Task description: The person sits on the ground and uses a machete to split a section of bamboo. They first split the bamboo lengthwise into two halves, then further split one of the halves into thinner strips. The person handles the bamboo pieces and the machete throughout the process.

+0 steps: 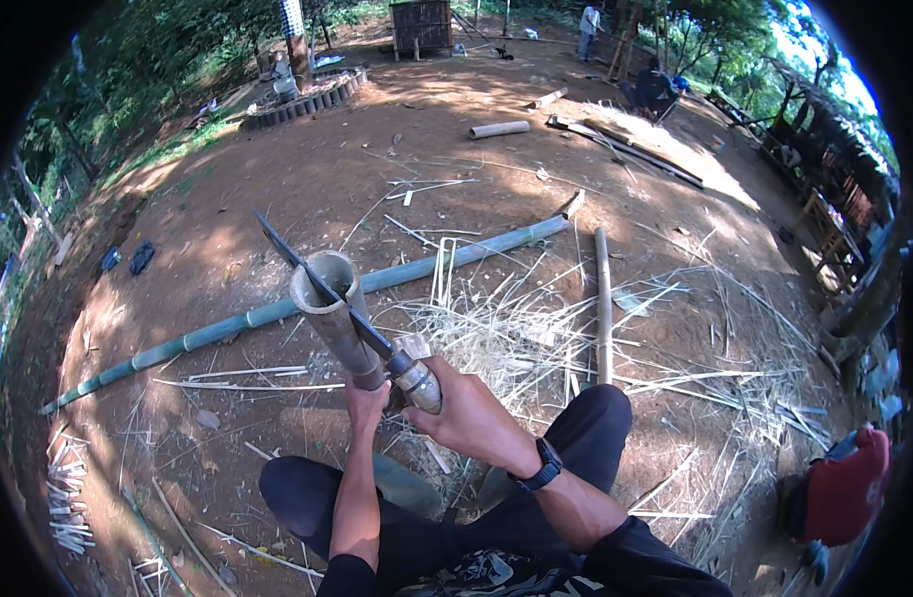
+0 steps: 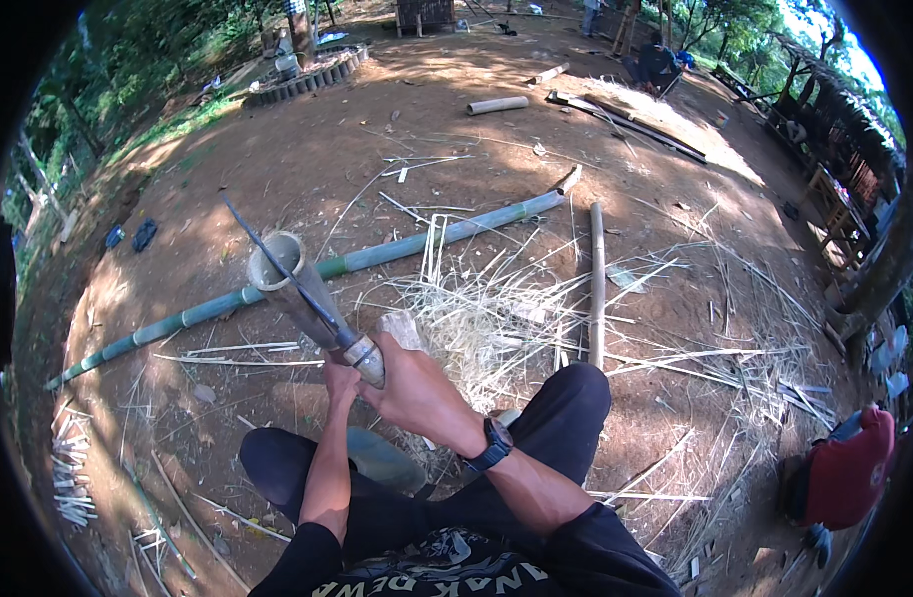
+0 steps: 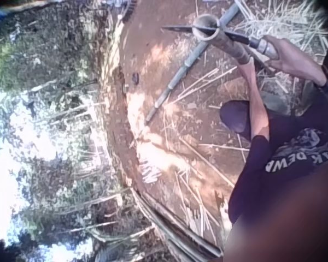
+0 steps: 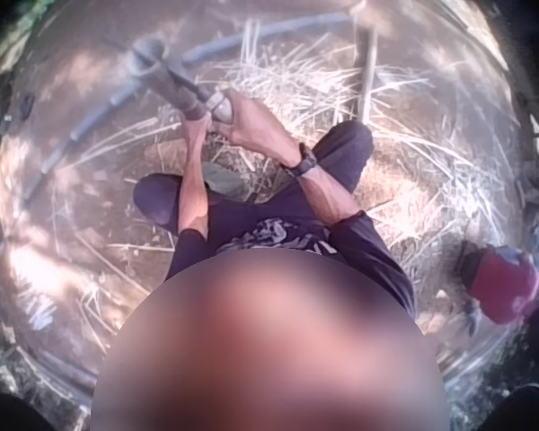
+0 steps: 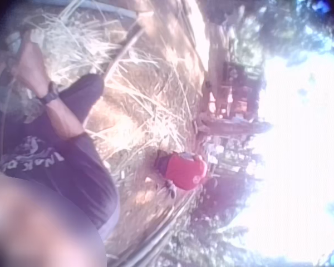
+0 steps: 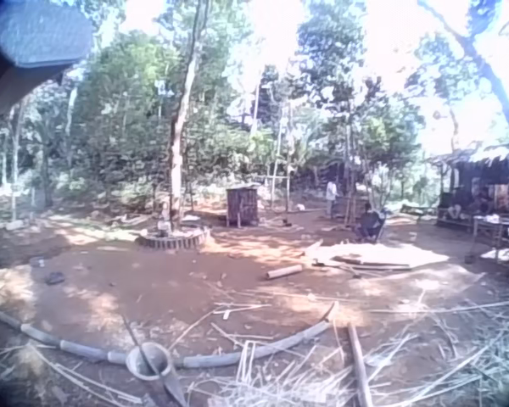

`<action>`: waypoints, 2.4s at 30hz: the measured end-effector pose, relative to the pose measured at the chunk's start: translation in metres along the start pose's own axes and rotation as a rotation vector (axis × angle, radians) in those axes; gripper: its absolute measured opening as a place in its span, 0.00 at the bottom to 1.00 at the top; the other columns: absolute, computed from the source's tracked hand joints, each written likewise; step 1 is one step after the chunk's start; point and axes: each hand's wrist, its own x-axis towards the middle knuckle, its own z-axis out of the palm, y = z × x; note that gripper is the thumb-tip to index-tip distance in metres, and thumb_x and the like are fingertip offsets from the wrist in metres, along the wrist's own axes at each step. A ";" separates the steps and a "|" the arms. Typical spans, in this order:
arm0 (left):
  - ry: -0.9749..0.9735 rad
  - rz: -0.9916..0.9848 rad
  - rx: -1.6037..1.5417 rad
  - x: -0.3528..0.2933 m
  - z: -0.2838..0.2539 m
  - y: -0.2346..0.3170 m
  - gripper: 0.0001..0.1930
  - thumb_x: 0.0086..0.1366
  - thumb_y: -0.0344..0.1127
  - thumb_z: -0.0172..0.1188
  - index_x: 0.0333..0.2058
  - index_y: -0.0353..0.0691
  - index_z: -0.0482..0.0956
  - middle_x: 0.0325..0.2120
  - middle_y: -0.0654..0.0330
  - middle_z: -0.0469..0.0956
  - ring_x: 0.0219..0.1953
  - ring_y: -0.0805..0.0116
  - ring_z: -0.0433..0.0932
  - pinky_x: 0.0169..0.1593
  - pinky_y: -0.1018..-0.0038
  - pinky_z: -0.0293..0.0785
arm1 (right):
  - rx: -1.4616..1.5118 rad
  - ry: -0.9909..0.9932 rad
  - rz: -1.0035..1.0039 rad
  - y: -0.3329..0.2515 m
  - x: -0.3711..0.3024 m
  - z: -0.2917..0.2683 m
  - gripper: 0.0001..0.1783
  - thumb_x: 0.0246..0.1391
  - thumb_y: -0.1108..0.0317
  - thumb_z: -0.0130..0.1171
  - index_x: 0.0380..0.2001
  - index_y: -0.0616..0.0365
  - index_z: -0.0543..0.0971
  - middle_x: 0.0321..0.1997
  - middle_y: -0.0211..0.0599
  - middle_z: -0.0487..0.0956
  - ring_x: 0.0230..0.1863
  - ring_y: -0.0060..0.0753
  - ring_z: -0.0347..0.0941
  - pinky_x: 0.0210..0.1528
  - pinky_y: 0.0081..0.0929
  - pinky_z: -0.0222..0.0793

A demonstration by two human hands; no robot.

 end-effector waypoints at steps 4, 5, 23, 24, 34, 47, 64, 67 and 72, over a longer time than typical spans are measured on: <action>0.012 0.042 -0.031 0.007 -0.004 -0.014 0.37 0.48 0.32 0.72 0.57 0.34 0.66 0.49 0.47 0.77 0.52 0.51 0.78 0.55 0.60 0.71 | -0.010 -0.008 -0.004 -0.004 0.001 0.001 0.27 0.50 0.64 0.67 0.50 0.65 0.70 0.31 0.60 0.80 0.35 0.57 0.81 0.37 0.43 0.73; 0.015 0.054 -0.045 0.012 -0.011 -0.023 0.38 0.48 0.32 0.72 0.57 0.35 0.66 0.50 0.47 0.77 0.52 0.51 0.77 0.56 0.60 0.71 | -0.006 -0.020 -0.014 -0.008 0.002 0.003 0.27 0.50 0.64 0.67 0.50 0.64 0.70 0.32 0.60 0.80 0.35 0.57 0.81 0.37 0.43 0.73; 0.040 0.075 -0.116 0.011 0.009 -0.040 0.38 0.44 0.34 0.78 0.53 0.39 0.69 0.44 0.59 0.78 0.45 0.68 0.79 0.50 0.70 0.76 | -0.012 0.001 0.014 0.004 0.000 0.001 0.28 0.50 0.64 0.68 0.51 0.66 0.70 0.34 0.60 0.81 0.38 0.58 0.80 0.40 0.44 0.73; 0.043 0.084 -0.121 0.013 0.005 -0.041 0.37 0.44 0.34 0.78 0.53 0.39 0.70 0.44 0.59 0.78 0.45 0.68 0.79 0.50 0.69 0.76 | -0.009 -0.005 0.011 0.001 0.000 0.002 0.28 0.50 0.64 0.68 0.51 0.66 0.70 0.34 0.60 0.81 0.39 0.58 0.80 0.40 0.44 0.73; 0.061 0.087 -0.057 0.011 0.000 -0.031 0.29 0.49 0.39 0.75 0.49 0.39 0.74 0.41 0.59 0.80 0.43 0.68 0.80 0.47 0.69 0.76 | -0.006 -0.006 -0.025 0.000 0.000 0.003 0.29 0.49 0.65 0.69 0.51 0.65 0.70 0.36 0.60 0.81 0.41 0.59 0.80 0.42 0.43 0.74; -0.010 -0.075 0.002 -0.002 0.000 0.000 0.37 0.49 0.32 0.71 0.59 0.36 0.65 0.51 0.49 0.76 0.54 0.53 0.76 0.58 0.61 0.69 | -0.020 -0.009 -0.011 0.004 -0.001 0.001 0.29 0.50 0.65 0.68 0.52 0.66 0.69 0.33 0.61 0.80 0.37 0.60 0.80 0.39 0.43 0.73; -0.053 0.017 -0.064 0.019 -0.002 -0.042 0.36 0.49 0.31 0.68 0.58 0.38 0.66 0.50 0.50 0.77 0.53 0.55 0.77 0.56 0.62 0.70 | -0.024 -0.030 0.004 -0.004 -0.001 -0.001 0.29 0.50 0.64 0.68 0.51 0.67 0.70 0.32 0.62 0.80 0.37 0.62 0.79 0.38 0.45 0.72; -0.062 0.012 -0.124 0.028 -0.006 -0.054 0.36 0.49 0.32 0.68 0.59 0.39 0.66 0.51 0.51 0.77 0.53 0.54 0.77 0.56 0.62 0.70 | -0.021 -0.034 -0.012 -0.007 0.000 0.000 0.29 0.50 0.64 0.68 0.52 0.67 0.70 0.32 0.62 0.80 0.37 0.62 0.79 0.39 0.45 0.72; -0.020 0.031 -0.013 0.009 0.005 -0.031 0.33 0.50 0.36 0.70 0.55 0.40 0.69 0.47 0.55 0.78 0.50 0.59 0.77 0.53 0.64 0.71 | -0.022 -0.001 -0.018 0.003 -0.002 0.000 0.29 0.50 0.64 0.68 0.52 0.66 0.69 0.32 0.62 0.80 0.37 0.62 0.79 0.39 0.45 0.72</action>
